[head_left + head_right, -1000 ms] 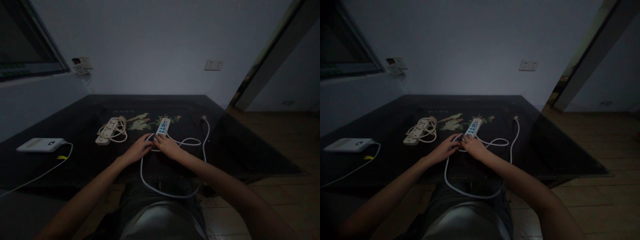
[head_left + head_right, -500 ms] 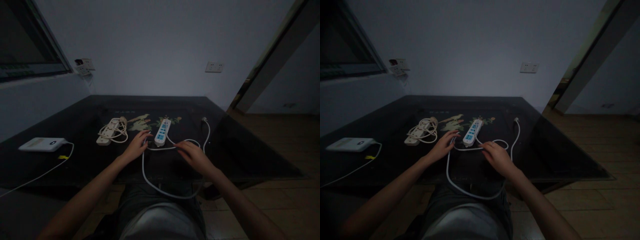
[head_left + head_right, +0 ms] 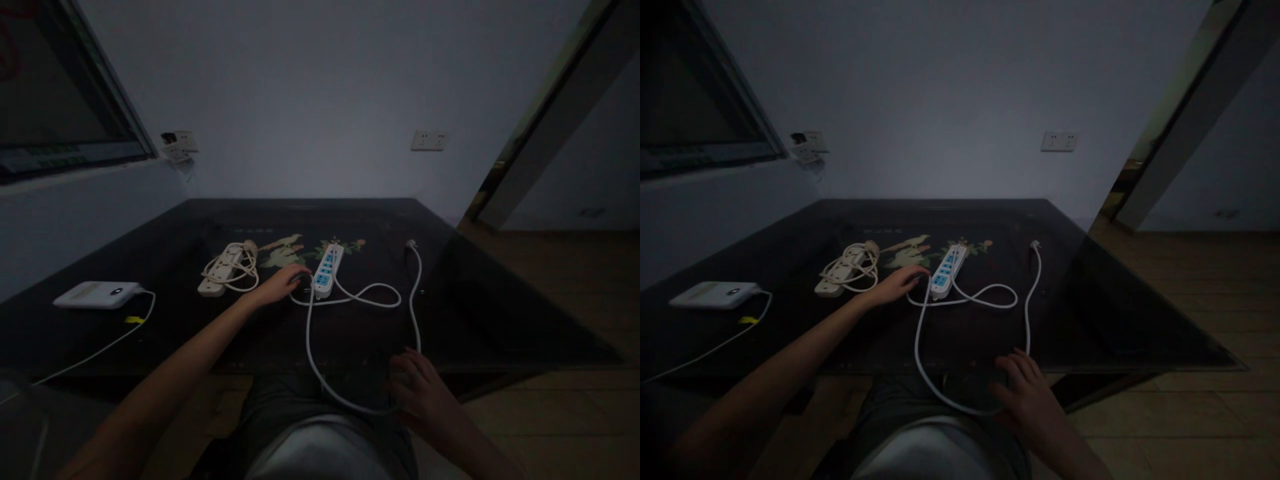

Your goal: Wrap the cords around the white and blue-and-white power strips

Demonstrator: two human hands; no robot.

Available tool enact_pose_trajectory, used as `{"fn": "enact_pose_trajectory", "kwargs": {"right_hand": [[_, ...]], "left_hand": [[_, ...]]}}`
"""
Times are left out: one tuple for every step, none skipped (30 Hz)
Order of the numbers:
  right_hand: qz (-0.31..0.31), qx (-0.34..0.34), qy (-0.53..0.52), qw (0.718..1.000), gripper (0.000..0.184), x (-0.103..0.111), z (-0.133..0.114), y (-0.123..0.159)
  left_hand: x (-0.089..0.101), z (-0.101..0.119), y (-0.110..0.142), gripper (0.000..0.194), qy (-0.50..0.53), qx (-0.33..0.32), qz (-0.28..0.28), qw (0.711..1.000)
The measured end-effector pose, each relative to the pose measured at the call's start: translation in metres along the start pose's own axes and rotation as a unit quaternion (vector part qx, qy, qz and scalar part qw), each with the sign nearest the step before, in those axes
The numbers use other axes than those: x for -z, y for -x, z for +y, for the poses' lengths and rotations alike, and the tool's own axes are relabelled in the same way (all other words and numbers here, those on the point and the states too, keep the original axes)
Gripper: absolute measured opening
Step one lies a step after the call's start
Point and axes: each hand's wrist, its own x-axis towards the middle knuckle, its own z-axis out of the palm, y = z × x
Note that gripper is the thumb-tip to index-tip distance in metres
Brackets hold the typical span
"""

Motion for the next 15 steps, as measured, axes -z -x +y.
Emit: {"fn": "enact_pose_trajectory", "kwargs": {"right_hand": [[0.002, 0.011, -0.003, 1.0, 0.037, -0.002, 0.0, -0.001], [0.004, 0.023, -0.011, 1.0, 0.03, -0.003, -0.001, -0.004], [0.006, 0.036, -0.021, 0.999, 0.022, -0.002, -0.002, -0.007], [0.008, 0.047, -0.032, 0.998, 0.014, 0.0, -0.004, -0.01], [0.01, 0.056, -0.044, 0.997, 0.007, 0.003, -0.005, -0.013], [0.011, 0.062, -0.058, 0.996, 0.003, 0.006, -0.007, -0.016], [0.012, 0.065, -0.076, 0.995, 0.002, 0.01, -0.007, -0.018], [0.013, 0.064, -0.099, 0.993, 0.005, 0.013, -0.007, -0.02], [0.019, 0.058, -0.128, 0.99, 0.007, 0.017, -0.007, -0.02], [0.035, 0.045, -0.161, 0.985, 0.007, 0.021, -0.006, -0.019], [0.058, 0.023, -0.198, 0.978, 0.007, 0.025, -0.004, -0.018], [0.084, -0.009, -0.237, 0.968, 0.006, 0.029, -0.001, -0.017], [0.116, -0.05, -0.278, 0.952, 0.006, 0.033, 0.002, -0.017], [0.154, -0.1, -0.322, 0.929, 0.007, 0.036, 0.005, -0.017], [0.206, -0.148, -0.368, 0.895, 0.009, 0.039, 0.009, -0.019]], "left_hand": [[-0.002, -0.003, -0.002, 0.036, -0.01, 0.003, 0.002, 1.0], [-0.004, -0.006, -0.004, 0.035, -0.019, 0.011, 0.005, 1.0], [-0.006, -0.008, -0.005, 0.033, -0.027, 0.02, 0.009, 0.999], [-0.007, -0.009, -0.006, 0.03, -0.034, 0.03, 0.013, 0.999], [-0.009, -0.01, -0.007, 0.026, -0.039, 0.038, 0.017, 0.998], [-0.009, -0.011, -0.007, 0.022, -0.042, 0.045, 0.021, 0.998], [-0.01, -0.012, -0.007, 0.017, -0.041, 0.051, 0.026, 0.997], [-0.009, -0.012, -0.007, 0.013, -0.039, 0.058, 0.032, 0.997], [-0.008, -0.013, -0.007, 0.011, -0.035, 0.064, 0.038, 0.997], [-0.005, -0.012, -0.006, 0.011, -0.032, 0.069, 0.043, 0.996], [-0.001, -0.011, -0.005, 0.012, -0.021, 0.076, 0.046, 0.996], [0.004, -0.008, -0.003, 0.014, 0.003, 0.086, 0.047, 0.995], [0.01, -0.004, -0.001, 0.016, 0.033, 0.095, 0.049, 0.994], [0.017, 0.003, 0.002, 0.018, 0.085, 0.109, 0.048, 0.989], [0.025, 0.011, 0.006, 0.02, 0.14, 0.121, 0.051, 0.981]]}}
